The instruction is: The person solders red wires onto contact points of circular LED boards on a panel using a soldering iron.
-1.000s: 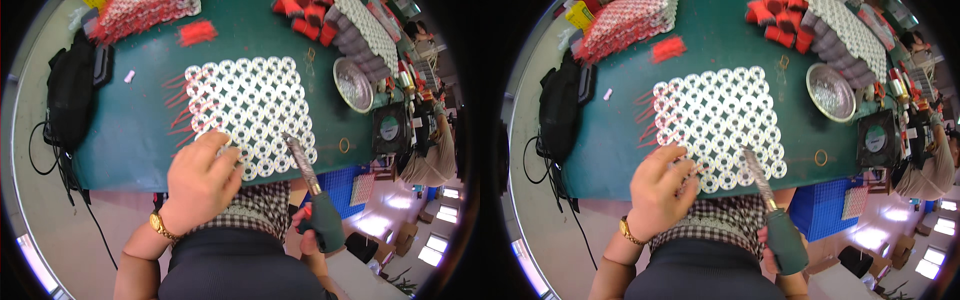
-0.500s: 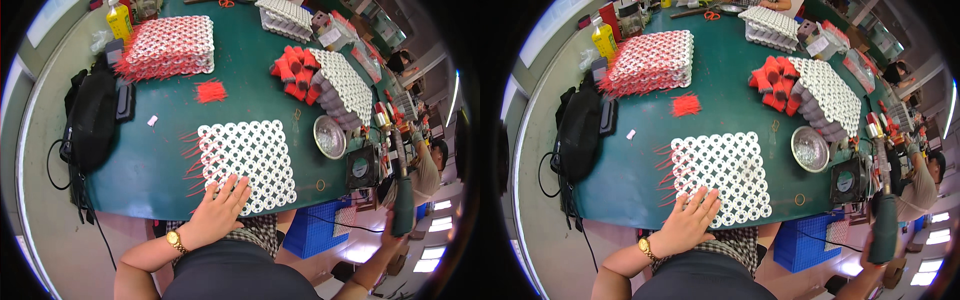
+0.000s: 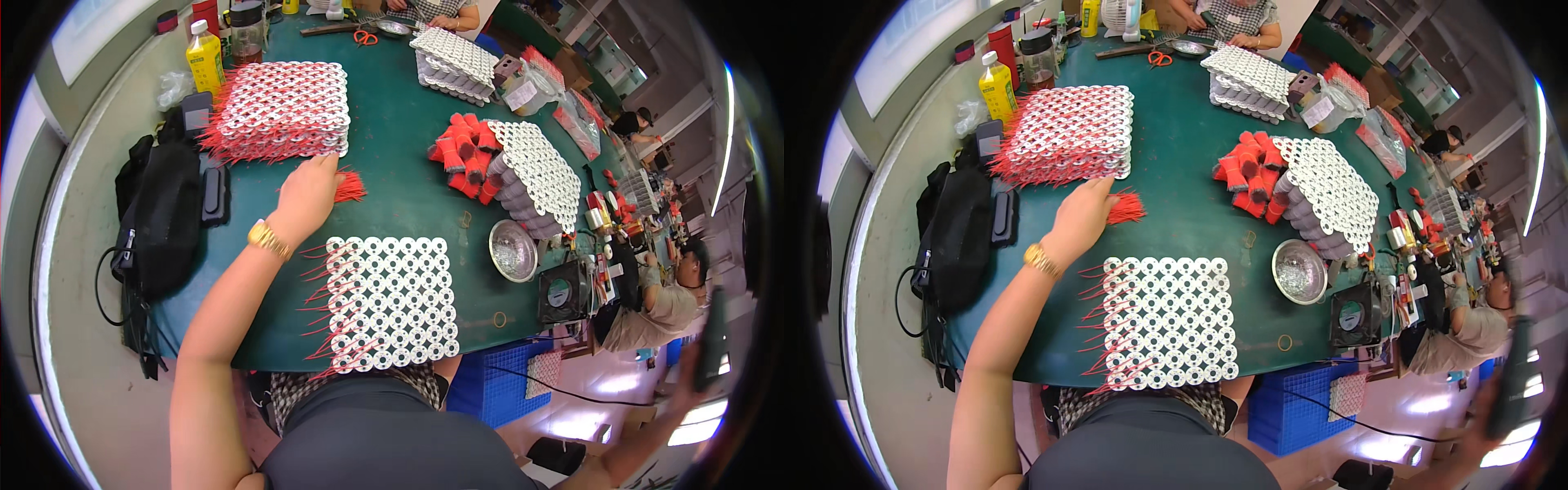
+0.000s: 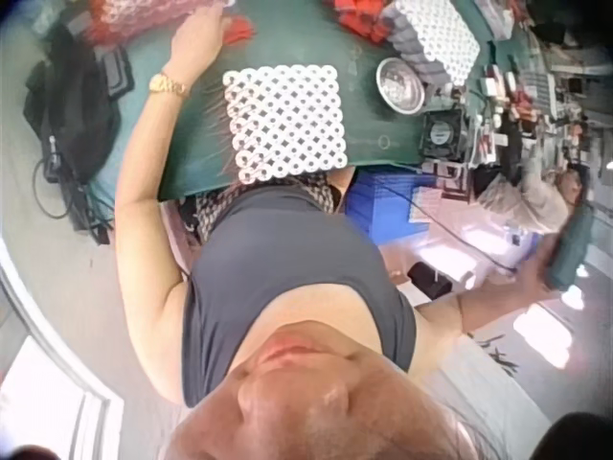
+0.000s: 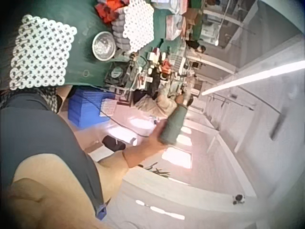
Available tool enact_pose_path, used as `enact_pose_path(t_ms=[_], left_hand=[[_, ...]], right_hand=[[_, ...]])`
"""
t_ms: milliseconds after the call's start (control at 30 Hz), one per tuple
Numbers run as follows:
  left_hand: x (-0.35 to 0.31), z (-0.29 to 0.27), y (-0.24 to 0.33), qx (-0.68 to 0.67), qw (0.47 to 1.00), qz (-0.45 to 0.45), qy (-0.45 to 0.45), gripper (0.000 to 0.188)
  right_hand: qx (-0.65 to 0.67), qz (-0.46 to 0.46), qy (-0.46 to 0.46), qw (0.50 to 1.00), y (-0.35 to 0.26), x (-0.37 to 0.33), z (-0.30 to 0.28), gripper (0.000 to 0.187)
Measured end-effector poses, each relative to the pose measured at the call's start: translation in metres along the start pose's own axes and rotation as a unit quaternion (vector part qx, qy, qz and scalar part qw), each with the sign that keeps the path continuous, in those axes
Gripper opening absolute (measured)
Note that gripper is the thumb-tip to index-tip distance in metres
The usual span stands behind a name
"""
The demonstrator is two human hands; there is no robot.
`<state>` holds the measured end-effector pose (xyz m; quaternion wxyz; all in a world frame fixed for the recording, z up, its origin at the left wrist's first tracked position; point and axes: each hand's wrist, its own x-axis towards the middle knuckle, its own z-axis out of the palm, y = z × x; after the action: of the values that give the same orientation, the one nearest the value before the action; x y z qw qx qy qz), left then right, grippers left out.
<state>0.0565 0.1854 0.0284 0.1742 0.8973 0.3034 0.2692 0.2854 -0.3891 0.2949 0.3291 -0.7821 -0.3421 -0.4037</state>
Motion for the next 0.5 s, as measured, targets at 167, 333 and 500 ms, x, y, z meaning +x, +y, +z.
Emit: enact_pose_path(t_ms=[167, 333, 500], left_hand=[[0.034, 0.034, -0.004, 0.143, 0.986, -0.033, -0.083, 0.020], [0.032, 0.044, -0.010, 0.207, 0.973, 0.052, -0.086, 0.012], [0.030, 0.044, -0.013, 0.156, 0.983, 0.074, -0.056, 0.006]], right_hand=[[0.046, -0.077, -0.197, 0.976, 0.014, -0.133, 0.094, 0.031], [0.335, 0.296, -0.248, 0.860, -0.083, -0.192, 0.157, 0.032], [0.450, 0.298, -0.267, 0.798, -0.109, -0.237, 0.201, 0.035]])
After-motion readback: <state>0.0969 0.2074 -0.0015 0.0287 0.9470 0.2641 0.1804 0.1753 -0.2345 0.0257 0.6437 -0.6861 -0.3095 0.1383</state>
